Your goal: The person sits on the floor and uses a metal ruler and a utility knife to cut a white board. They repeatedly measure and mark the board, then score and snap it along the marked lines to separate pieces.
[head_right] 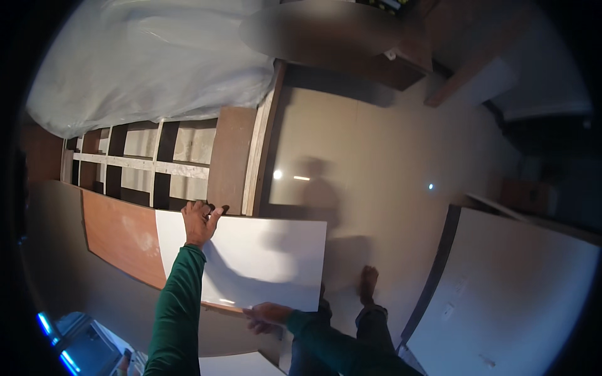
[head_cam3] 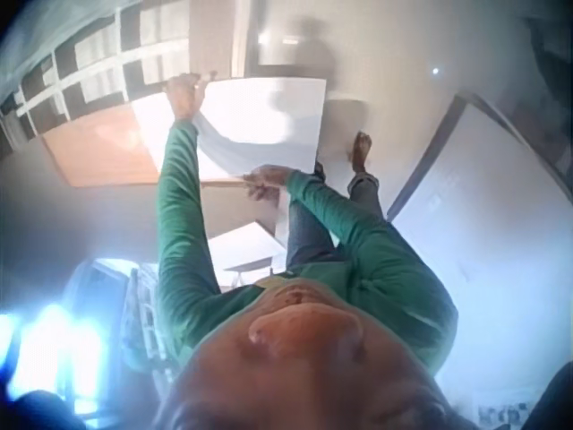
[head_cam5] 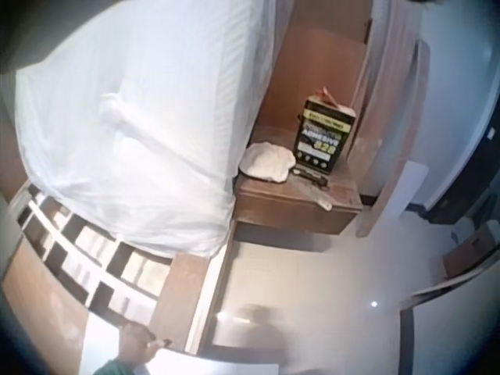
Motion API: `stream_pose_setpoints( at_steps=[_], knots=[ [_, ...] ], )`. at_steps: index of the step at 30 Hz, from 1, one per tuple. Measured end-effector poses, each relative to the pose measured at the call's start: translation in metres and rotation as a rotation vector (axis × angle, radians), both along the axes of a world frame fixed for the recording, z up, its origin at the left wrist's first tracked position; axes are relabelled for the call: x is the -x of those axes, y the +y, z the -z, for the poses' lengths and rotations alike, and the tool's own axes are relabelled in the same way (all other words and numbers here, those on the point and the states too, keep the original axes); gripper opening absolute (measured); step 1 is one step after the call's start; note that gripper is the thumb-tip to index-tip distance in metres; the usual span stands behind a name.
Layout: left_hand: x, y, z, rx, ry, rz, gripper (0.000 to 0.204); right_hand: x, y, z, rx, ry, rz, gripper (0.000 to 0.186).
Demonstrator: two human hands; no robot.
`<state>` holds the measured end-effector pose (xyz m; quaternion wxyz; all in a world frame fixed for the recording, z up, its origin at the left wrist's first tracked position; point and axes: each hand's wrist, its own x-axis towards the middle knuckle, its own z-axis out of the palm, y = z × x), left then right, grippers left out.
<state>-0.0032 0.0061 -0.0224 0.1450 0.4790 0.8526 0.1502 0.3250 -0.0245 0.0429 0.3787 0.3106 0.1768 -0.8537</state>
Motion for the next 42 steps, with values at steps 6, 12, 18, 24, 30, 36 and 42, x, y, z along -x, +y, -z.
stream_pose_setpoints(
  at_steps=[6,12,18,24,30,36,42],
  knots=[
    [-0.023,-0.007,-0.024,-0.246,0.286,-0.153,0.052,-0.068,0.276,-0.025,-1.799,0.477,0.026,0.034],
    [-0.137,-0.069,-0.061,-0.159,0.049,-0.225,0.012,-0.008,0.553,-0.096,-2.687,-0.017,0.079,0.044],
    [-0.274,-0.049,-0.127,-0.011,-0.243,-0.406,0.044,0.056,0.624,-0.099,-2.473,-0.084,-0.224,0.052],
    [-0.373,0.027,-0.185,0.072,-0.348,-0.401,0.038,0.061,0.679,-0.080,-2.563,0.153,-0.495,0.040],
    [-0.411,0.069,-0.230,0.235,-0.386,-0.236,0.037,0.042,0.654,-0.124,-2.299,0.248,-0.501,0.029],
    [-0.404,0.108,-0.278,0.333,-0.451,-0.033,0.037,0.033,0.692,-0.130,-1.382,0.052,0.178,0.028],
    [-0.395,0.120,-0.294,0.385,-0.528,0.028,0.038,0.002,0.689,-0.239,-1.072,0.133,0.386,0.048]
  ],
)
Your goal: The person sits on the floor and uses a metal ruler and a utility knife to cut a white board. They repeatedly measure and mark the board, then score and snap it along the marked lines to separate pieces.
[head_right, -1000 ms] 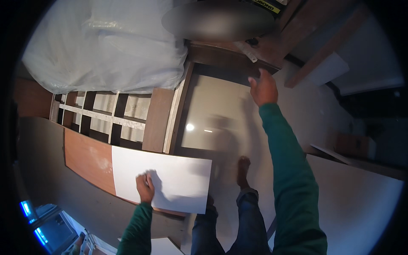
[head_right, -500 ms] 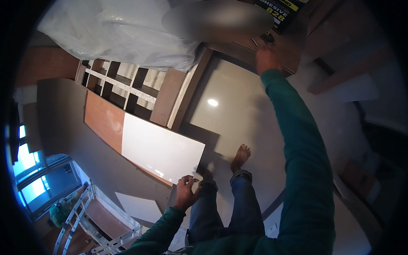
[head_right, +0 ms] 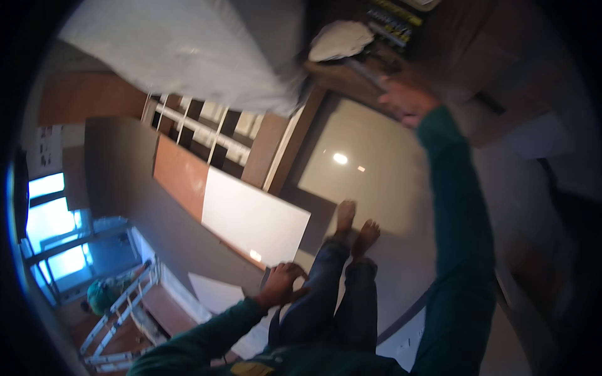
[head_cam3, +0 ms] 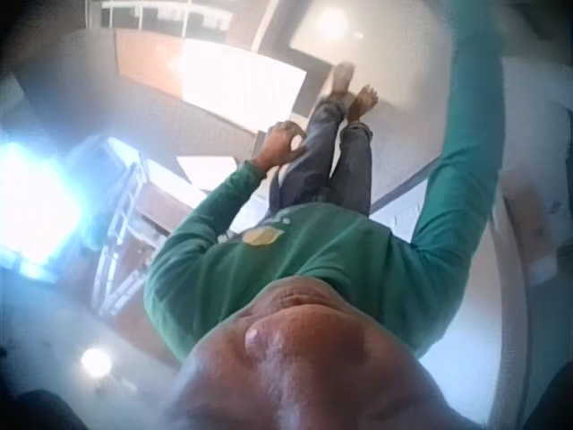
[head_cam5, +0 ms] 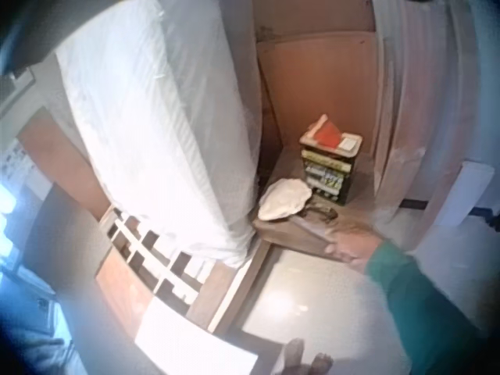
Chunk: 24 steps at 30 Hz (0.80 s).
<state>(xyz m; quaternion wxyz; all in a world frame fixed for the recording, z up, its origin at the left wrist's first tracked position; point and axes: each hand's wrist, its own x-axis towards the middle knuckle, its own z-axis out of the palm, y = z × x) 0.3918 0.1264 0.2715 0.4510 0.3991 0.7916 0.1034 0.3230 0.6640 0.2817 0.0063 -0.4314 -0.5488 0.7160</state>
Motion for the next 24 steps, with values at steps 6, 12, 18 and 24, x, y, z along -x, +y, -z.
stream_pose_setpoints(
  at_steps=[6,12,18,24],
  knots=[
    [0.020,0.017,-0.027,0.087,-0.105,0.029,0.035,-0.124,-0.040,-0.058,-0.202,-0.455,-0.186,0.048],
    [0.041,0.032,-0.013,0.057,-0.208,0.131,0.021,-0.252,-0.153,-0.060,0.175,-0.208,0.077,0.043],
    [0.035,0.082,-0.018,-0.143,-0.229,0.472,0.022,-0.311,-0.281,-0.052,0.107,-0.040,0.205,0.061],
    [0.016,0.102,-0.080,-0.013,0.010,0.871,0.035,-0.386,-0.412,-0.050,0.214,-0.201,0.317,0.034]
  ],
)
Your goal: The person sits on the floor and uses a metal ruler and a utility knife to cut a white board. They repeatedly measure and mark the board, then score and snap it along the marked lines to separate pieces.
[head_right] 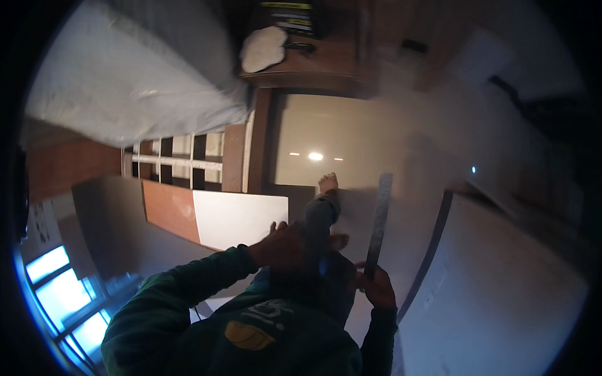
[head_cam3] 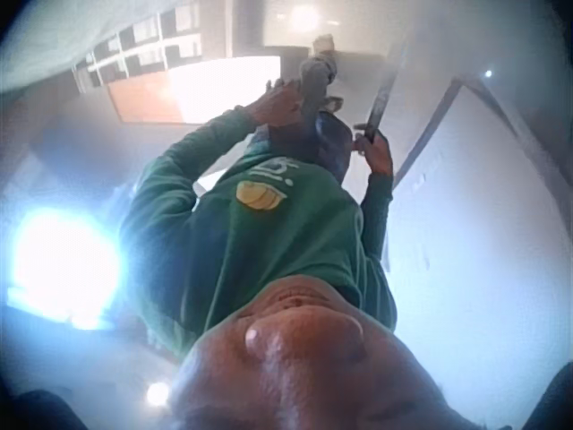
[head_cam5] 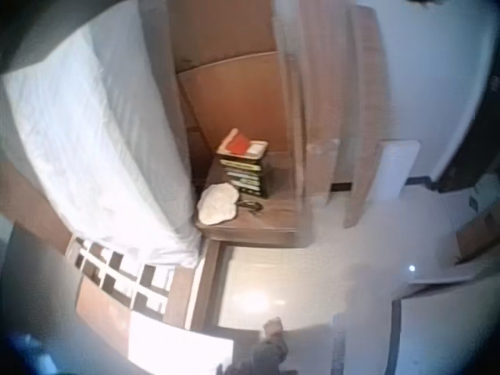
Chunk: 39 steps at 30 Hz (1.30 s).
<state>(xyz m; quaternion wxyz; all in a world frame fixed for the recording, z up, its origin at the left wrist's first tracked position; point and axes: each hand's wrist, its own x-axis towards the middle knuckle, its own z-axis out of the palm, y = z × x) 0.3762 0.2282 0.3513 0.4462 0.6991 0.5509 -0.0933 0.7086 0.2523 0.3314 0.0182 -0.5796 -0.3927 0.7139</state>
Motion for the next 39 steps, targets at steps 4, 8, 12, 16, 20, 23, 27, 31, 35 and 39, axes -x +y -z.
stream_pose_setpoints(
  at_steps=[4,8,12,16,20,23,27,31,35,39],
  knots=[
    [-0.022,-0.033,-0.016,-0.138,0.157,0.105,0.042,-0.047,-0.119,0.017,-0.044,-0.188,0.158,0.022],
    [-0.047,-0.051,-0.039,-0.224,0.172,0.182,0.040,-0.067,-0.254,0.058,-0.245,-0.411,0.075,0.039],
    [-0.053,-0.060,-0.059,-0.231,0.269,0.314,0.031,-0.036,-0.285,0.033,-0.104,-0.356,0.244,0.044],
    [-0.031,-0.051,-0.058,-0.151,0.330,0.405,0.027,-0.015,-0.306,0.034,-0.085,-0.131,0.380,0.038],
    [-0.007,-0.034,-0.070,0.072,0.246,0.324,0.015,0.008,-0.293,0.007,0.067,0.084,0.477,0.038],
    [0.006,-0.012,-0.070,0.121,0.264,0.437,0.015,0.039,-0.319,-0.009,0.250,0.199,0.692,0.037],
    [0.029,0.045,-0.009,0.253,0.275,0.857,0.021,0.087,-0.303,-0.041,0.380,0.087,0.818,0.035],
    [0.071,0.072,0.126,0.320,0.116,0.832,0.041,0.140,-0.283,-0.039,0.415,-0.033,0.824,0.036],
    [0.079,0.046,0.233,0.107,0.144,0.911,0.066,0.140,-0.265,0.011,0.460,-0.106,0.985,0.047],
    [0.078,-0.007,0.288,-0.082,0.015,1.149,0.074,0.098,-0.213,0.094,0.156,-0.325,0.946,0.049]
  ],
)
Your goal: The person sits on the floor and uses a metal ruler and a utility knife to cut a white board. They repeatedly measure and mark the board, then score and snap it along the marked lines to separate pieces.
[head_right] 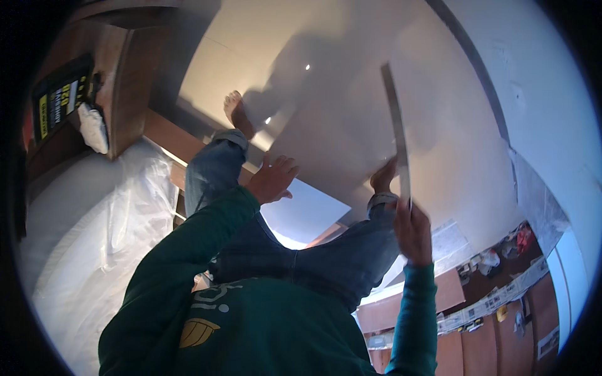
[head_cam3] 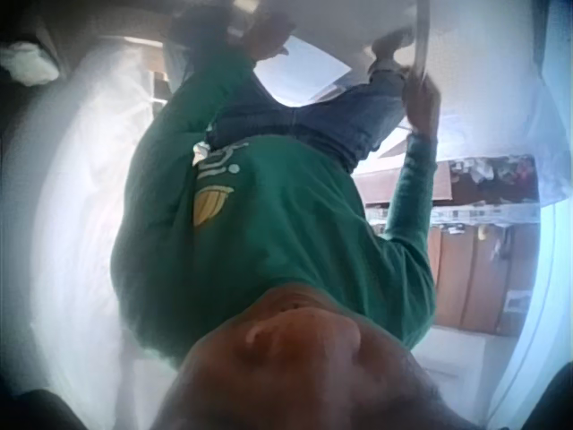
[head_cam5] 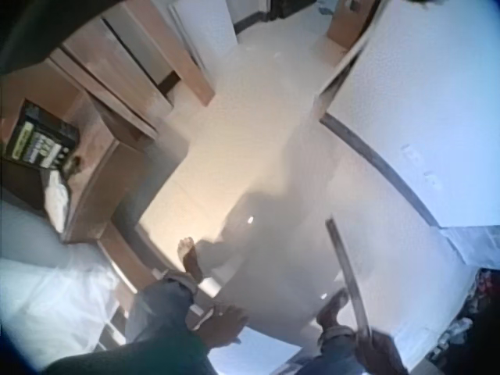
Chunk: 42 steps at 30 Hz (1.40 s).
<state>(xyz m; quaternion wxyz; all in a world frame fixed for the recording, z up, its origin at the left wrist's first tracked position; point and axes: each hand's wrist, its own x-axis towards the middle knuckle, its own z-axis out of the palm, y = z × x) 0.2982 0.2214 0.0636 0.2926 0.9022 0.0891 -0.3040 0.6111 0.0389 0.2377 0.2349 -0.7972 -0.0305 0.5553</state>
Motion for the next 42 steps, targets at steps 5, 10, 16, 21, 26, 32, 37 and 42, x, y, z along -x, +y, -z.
stream_pose_setpoints(
  at_steps=[5,10,16,21,26,32,37,42],
  knots=[
    [-0.028,-0.073,0.037,0.078,0.121,0.077,0.066,-0.008,-0.015,0.062,-0.147,-0.134,0.075,0.047],
    [-0.030,-0.085,0.063,0.295,0.180,-0.115,0.027,-0.009,-0.071,0.109,-0.154,-0.236,0.045,0.045],
    [-0.044,-0.087,0.066,0.344,0.135,-0.012,0.011,-0.008,-0.084,0.157,-0.205,-0.223,0.145,0.044],
    [-0.050,-0.098,0.063,0.381,0.190,-0.025,0.010,0.001,-0.092,0.191,-0.291,-0.258,0.154,0.046],
    [-0.058,-0.093,0.060,0.337,0.215,0.013,0.009,-0.001,-0.080,0.194,-0.410,-0.272,0.352,0.041],
    [-0.056,-0.095,0.055,0.230,0.081,0.039,0.012,-0.008,-0.090,0.202,-0.388,-0.296,0.183,0.032],
    [-0.052,-0.097,0.062,0.236,0.071,0.068,0.024,0.000,-0.072,0.174,-0.253,0.047,0.389,0.033],
    [-0.055,-0.096,0.055,0.247,0.109,0.022,0.035,0.006,-0.069,0.177,-0.381,0.124,0.399,0.023]
  ],
)
